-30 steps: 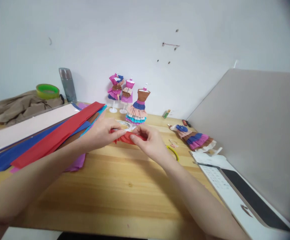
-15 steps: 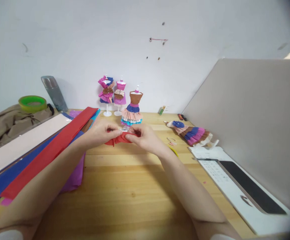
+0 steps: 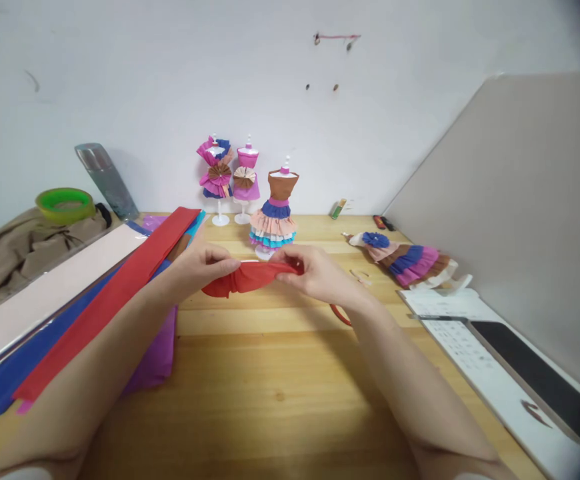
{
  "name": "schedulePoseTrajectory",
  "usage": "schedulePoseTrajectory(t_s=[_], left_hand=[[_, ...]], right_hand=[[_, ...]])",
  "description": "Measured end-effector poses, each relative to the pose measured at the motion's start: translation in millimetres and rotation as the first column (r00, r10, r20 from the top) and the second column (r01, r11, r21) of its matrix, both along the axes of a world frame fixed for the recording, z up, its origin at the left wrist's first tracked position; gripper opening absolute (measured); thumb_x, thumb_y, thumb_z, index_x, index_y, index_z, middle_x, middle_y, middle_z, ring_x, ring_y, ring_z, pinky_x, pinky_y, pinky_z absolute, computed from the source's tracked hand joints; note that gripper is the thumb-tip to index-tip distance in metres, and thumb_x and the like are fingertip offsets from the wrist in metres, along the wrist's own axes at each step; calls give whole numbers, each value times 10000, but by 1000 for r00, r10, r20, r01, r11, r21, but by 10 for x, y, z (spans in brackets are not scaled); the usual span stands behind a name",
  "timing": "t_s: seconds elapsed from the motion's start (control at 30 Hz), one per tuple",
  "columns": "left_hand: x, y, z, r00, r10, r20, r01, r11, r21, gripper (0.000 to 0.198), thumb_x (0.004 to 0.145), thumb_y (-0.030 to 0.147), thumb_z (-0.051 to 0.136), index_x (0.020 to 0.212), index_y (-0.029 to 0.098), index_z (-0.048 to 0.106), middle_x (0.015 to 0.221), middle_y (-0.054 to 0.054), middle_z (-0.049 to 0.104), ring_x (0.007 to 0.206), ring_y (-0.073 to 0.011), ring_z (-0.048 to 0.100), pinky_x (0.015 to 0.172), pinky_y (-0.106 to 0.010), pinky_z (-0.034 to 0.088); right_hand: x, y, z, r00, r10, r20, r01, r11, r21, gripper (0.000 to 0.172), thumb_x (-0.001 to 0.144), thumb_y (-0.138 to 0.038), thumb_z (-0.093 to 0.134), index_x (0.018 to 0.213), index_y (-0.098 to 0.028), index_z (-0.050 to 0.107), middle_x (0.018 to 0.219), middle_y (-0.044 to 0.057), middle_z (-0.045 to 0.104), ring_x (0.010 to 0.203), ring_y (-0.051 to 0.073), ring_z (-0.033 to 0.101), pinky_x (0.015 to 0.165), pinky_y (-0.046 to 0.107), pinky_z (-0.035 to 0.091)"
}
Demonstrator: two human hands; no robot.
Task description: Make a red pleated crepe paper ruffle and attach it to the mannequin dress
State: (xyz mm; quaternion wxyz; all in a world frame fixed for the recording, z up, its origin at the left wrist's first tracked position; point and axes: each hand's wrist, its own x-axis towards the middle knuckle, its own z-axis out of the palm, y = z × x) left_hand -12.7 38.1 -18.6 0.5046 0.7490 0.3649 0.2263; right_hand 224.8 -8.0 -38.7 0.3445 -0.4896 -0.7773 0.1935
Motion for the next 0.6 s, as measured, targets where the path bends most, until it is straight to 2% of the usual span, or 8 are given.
schedulePoseTrajectory(t_s=[0.07,0.13,0.2,0.3,0.4,0.47,0.53,0.6], left_hand=[[-30,35,-33,998,27,59,-24,999,-46,416,806,492,651,602,131,626,519,-20,614,474,-96,533,448,-187,389],[-42,51,-59,991,66,115,-57,995,-81,443,799,518,662,593,127,618,503,-12,587,461,-86,498,435,-186,348],[-32,43,-68,984,75,164,-53,990,-133,451,785,528,676,596,123,615,503,-5,568,459,-79,473,438,-193,326],[8,10,-63,976,58,208,-16,980,-199,457,765,531,698,581,127,590,495,8,537,454,-73,441,440,-200,311],[48,-6,-77,978,70,195,-33,982,-186,479,741,526,718,527,137,537,467,15,505,445,-73,421,432,-205,300],[65,0,-108,982,81,169,-56,988,-147,488,737,531,718,517,135,538,465,9,509,451,-76,428,434,-205,300],[73,13,-144,986,82,144,-63,989,-134,489,737,553,707,542,125,572,478,-1,529,460,-80,444,434,-201,299],[74,28,-174,989,70,127,-51,988,-144,490,736,573,695,576,119,600,492,-9,550,464,-84,460,434,-198,304]], right_hand=[[-5,-35,20,1000,-18,4,17,975,223,289,793,-228,624,1080,-191,633,1094,102,679,997,246,624,863,407,486],[-52,-67,19,997,4,83,-39,902,430,475,803,-257,647,1265,-195,559,1376,168,546,1287,311,496,1041,514,401],[-137,-84,-26,979,16,203,-123,841,526,536,827,-295,641,1336,-189,513,1472,188,451,1402,340,372,1103,574,322],[-283,-80,-168,968,-93,232,-76,773,630,379,882,-236,570,1260,-218,582,1332,153,585,1293,313,494,1044,553,377],[-371,-72,-317,974,-168,151,13,707,707,252,903,-132,505,1048,-235,684,969,89,723,898,221,646,812,410,468],[-377,-73,-381,980,-161,115,25,675,738,239,901,-118,510,980,-236,703,866,75,732,745,189,631,702,368,450],[-354,-79,-409,990,-109,94,-1,644,765,233,893,-107,525,969,-233,706,876,83,740,733,181,636,655,348,439],[-320,-95,-405,994,-38,107,-56,657,752,239,885,-101,524,963,-238,704,902,88,744,768,183,654,643,340,444]])
